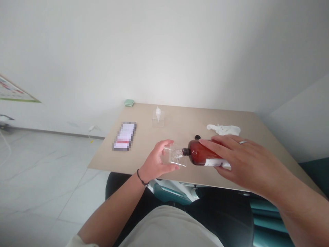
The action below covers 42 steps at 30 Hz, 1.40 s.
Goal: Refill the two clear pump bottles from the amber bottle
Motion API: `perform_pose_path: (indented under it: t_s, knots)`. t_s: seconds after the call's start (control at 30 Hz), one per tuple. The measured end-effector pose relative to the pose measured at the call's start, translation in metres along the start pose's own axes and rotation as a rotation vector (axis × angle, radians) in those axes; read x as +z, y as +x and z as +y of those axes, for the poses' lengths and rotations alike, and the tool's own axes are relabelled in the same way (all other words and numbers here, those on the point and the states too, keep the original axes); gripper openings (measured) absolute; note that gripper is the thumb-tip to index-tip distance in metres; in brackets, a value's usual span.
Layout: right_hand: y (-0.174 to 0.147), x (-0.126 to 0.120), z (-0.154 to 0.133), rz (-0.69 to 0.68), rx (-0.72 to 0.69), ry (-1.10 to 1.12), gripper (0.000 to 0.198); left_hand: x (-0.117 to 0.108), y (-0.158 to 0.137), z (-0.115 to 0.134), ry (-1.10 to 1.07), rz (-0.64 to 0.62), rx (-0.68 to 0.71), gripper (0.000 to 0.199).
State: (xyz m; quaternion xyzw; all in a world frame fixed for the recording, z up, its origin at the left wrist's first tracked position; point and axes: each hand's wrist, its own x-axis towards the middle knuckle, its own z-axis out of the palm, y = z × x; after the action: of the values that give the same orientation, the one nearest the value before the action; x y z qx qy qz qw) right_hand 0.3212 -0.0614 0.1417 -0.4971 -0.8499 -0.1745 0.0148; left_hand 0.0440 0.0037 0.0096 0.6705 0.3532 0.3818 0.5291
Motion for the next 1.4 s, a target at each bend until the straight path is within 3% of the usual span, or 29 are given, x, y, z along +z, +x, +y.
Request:
perform_pose_path:
  t_s: [1.4]
  knots:
    - [0.0035, -0.0061, -0.0005, -0.038, -0.004, 0.01, 0.059, 0.0022, -0.0014, -0.0022, -0.03, 0.005, 0.003, 0.084]
